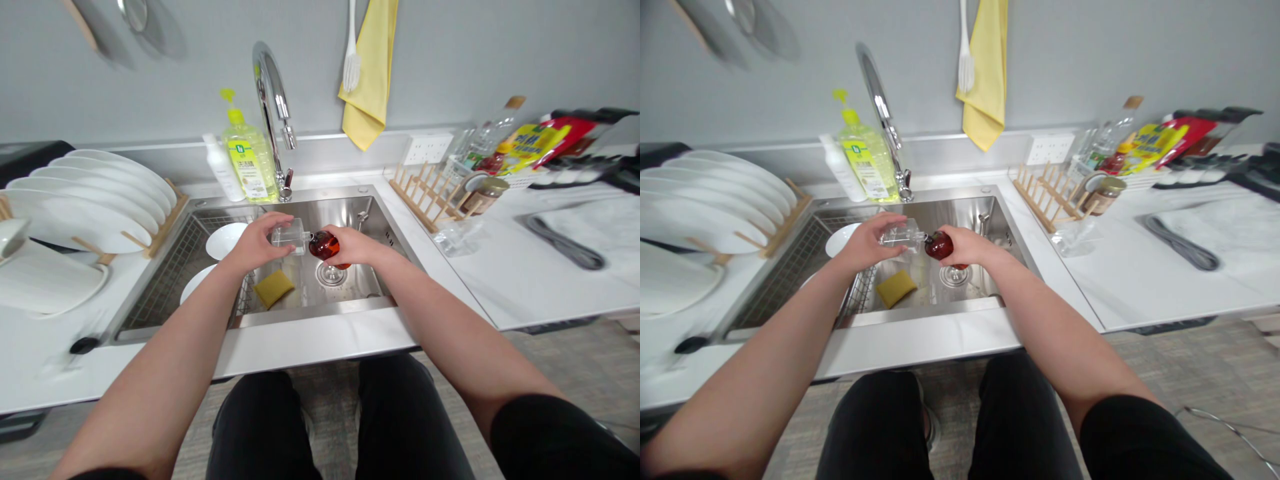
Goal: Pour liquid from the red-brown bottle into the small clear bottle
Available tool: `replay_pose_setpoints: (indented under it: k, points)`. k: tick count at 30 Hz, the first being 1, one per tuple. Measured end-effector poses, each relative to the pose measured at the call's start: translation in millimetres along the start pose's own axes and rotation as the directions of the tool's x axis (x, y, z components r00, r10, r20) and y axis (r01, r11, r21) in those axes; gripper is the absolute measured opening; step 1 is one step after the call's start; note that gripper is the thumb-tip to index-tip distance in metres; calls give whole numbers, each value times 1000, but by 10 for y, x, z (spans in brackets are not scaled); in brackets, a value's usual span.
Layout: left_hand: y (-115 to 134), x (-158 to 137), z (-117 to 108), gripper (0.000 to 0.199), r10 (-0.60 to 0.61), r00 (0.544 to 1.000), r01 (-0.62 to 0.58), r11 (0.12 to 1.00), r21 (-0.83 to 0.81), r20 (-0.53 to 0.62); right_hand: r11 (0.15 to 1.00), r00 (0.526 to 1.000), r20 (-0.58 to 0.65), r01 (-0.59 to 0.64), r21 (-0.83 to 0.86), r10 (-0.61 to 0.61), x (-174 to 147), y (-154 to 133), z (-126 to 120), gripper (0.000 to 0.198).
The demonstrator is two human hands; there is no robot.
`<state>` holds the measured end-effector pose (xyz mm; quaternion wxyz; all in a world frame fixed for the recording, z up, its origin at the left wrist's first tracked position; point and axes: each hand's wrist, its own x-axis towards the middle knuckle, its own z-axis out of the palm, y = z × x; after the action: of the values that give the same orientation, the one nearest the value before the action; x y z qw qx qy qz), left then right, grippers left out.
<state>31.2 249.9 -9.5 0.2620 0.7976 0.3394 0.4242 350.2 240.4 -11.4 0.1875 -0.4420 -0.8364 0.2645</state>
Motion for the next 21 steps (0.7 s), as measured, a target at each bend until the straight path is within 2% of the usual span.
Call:
replay_pose_setpoints:
  k: [21]
  points:
    - [110, 6, -15, 67, 35, 999, -36, 988, 152, 12, 999, 999, 33, -27, -20, 28, 2, -11, 0, 79]
